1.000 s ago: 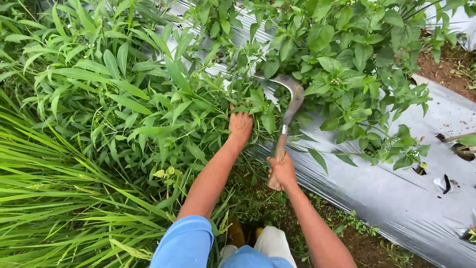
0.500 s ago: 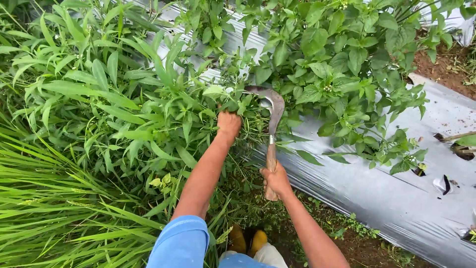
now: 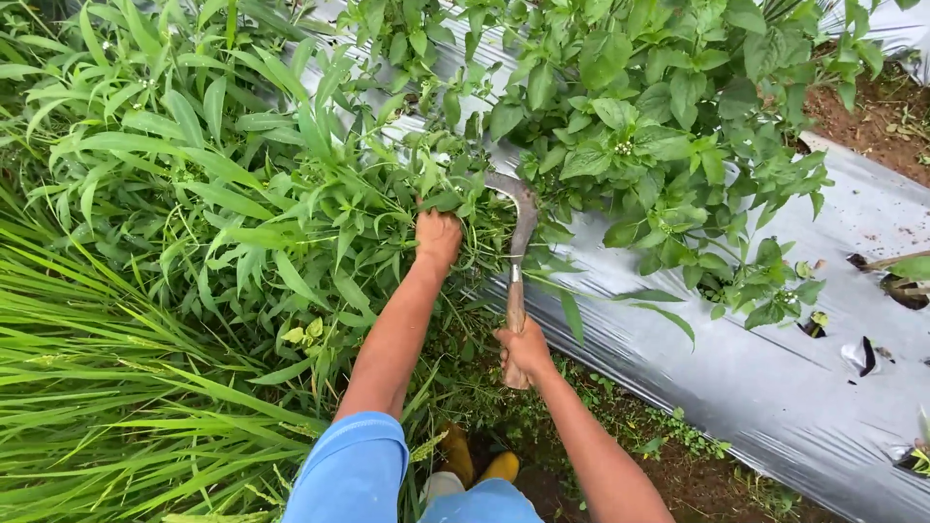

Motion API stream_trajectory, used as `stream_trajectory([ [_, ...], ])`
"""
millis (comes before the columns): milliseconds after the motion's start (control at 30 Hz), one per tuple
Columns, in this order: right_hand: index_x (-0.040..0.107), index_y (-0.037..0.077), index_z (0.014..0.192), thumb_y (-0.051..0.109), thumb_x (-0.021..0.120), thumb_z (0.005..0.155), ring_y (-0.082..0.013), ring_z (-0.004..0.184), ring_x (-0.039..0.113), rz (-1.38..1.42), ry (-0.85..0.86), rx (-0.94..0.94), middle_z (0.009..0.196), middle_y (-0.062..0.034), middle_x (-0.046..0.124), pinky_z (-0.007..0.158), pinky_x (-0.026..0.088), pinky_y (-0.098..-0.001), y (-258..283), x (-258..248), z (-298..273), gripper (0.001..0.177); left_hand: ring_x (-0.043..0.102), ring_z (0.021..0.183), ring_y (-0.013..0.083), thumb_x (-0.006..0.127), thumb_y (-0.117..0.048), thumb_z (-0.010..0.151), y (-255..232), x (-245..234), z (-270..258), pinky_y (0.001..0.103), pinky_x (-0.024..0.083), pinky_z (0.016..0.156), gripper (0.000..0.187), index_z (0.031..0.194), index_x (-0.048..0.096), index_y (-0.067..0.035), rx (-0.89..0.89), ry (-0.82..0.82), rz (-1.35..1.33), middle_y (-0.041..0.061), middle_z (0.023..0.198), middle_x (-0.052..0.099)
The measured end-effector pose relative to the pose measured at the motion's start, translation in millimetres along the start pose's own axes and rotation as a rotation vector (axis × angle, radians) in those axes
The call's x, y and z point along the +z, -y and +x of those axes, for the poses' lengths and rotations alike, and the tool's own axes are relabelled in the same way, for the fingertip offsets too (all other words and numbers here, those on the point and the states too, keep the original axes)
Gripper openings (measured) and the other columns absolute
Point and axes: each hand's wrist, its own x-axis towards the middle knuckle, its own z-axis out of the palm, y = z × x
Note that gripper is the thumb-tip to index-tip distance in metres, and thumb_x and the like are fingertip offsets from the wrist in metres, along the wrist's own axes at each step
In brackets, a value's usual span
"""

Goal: The person uses a sickle to cut weeds growing along the edge of a plastic-covered crop bed. They gather the cut weeds into bunches with their left hand and toss them onto the plastic sheeting.

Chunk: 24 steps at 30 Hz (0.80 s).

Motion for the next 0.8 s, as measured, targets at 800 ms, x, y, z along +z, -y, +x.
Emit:
stream_trajectory([
  [800,0.062,0.000,0.092,0.007,0.063,0.082,-0.0197,0.046,0.060,-0.102,-0.011,-0.001,0.058,-0.0125,0.060,0.041,0.057,-0.0348,-17.8,-1.8,8.6,0.012,0.059,0.127,0.0247,0.051,-0.020,0.101,6.1,-38.9,-8.3,0.059,0.028,0.119,0.036,0.132,0.069,-0.014,0.005,0.095,0.017,0.002,0.129,0.071],
])
